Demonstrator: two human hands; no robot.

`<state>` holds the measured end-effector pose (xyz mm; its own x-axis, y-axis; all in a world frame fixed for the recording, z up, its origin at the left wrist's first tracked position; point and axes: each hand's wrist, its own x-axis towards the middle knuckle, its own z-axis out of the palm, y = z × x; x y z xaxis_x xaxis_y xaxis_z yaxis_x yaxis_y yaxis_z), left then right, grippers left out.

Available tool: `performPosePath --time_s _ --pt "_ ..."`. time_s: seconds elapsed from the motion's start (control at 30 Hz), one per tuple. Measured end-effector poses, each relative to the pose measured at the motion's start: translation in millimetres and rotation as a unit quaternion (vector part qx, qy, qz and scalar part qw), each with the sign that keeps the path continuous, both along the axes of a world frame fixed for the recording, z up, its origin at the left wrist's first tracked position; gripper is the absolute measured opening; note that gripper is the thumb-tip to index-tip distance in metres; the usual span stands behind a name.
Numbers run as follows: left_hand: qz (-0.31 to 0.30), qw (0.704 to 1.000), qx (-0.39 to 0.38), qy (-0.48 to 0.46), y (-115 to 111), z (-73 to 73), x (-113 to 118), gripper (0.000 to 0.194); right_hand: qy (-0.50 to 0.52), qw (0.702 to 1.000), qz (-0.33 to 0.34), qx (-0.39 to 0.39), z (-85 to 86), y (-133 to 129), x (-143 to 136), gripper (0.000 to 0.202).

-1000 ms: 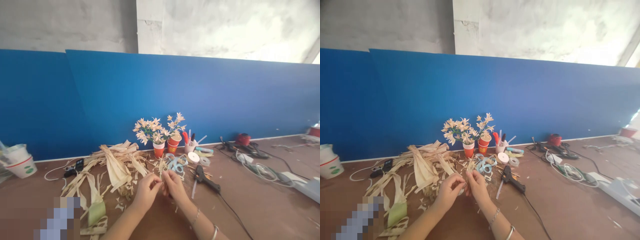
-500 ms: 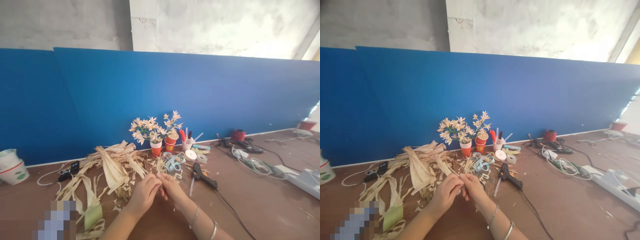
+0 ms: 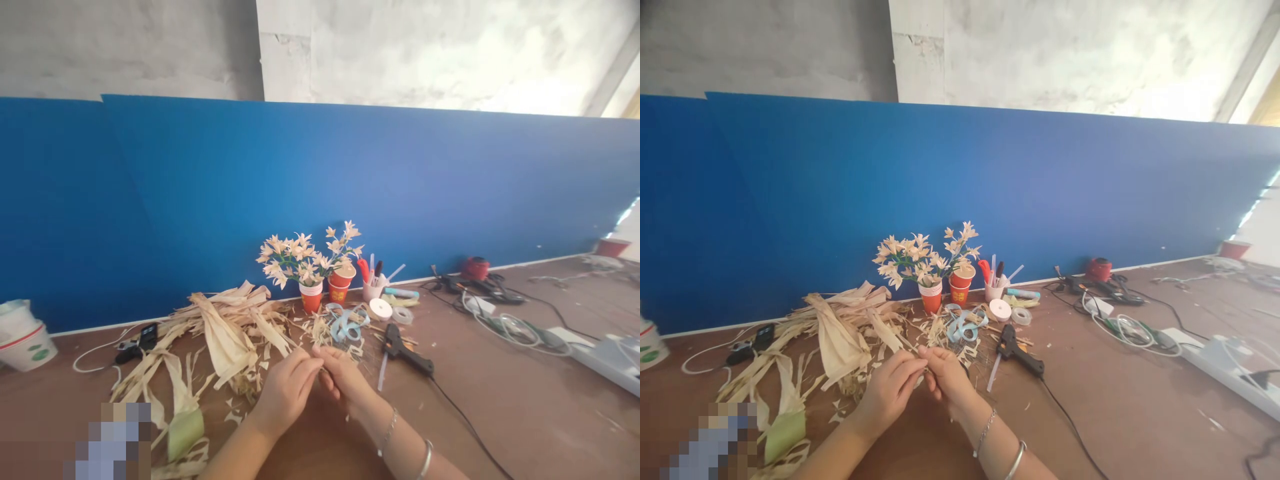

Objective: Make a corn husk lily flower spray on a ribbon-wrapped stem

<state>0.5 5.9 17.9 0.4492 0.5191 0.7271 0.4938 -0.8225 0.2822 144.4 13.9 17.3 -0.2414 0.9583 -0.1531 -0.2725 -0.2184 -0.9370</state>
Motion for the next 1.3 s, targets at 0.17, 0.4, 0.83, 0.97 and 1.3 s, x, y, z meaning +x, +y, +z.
performPosePath --time_s 0.17,0.4,0.83,0.97,1.3 --pt "0.032 0.997 0.068 0.033 -2 4.2 1 0.02 0.048 0.998 0.036 -0.015 -1.1 -1 -1 0.048" --pt "0.09 0.993 0.069 -0.018 1 -2.8 0 0.013 0.076 0.995 0.055 -0.046 3.3 -8 -2 0.044" --pt "0.077 0.99 -0.089 -0.079 2 6.0 6 0.011 0.001 1.0 -0.008 -0.004 10.3 -6 1 0.07" --pt "0.07 0.985 -0.123 -0.101 4 6.8 6 0.006 -0.048 0.998 -0.039 0.013 7.8 -2 3 0.068" --pt "0.037 0.977 -0.186 -0.1 5 3.1 7 0.014 -0.047 0.998 -0.026 0.045 9.5 -3 3 0.063"
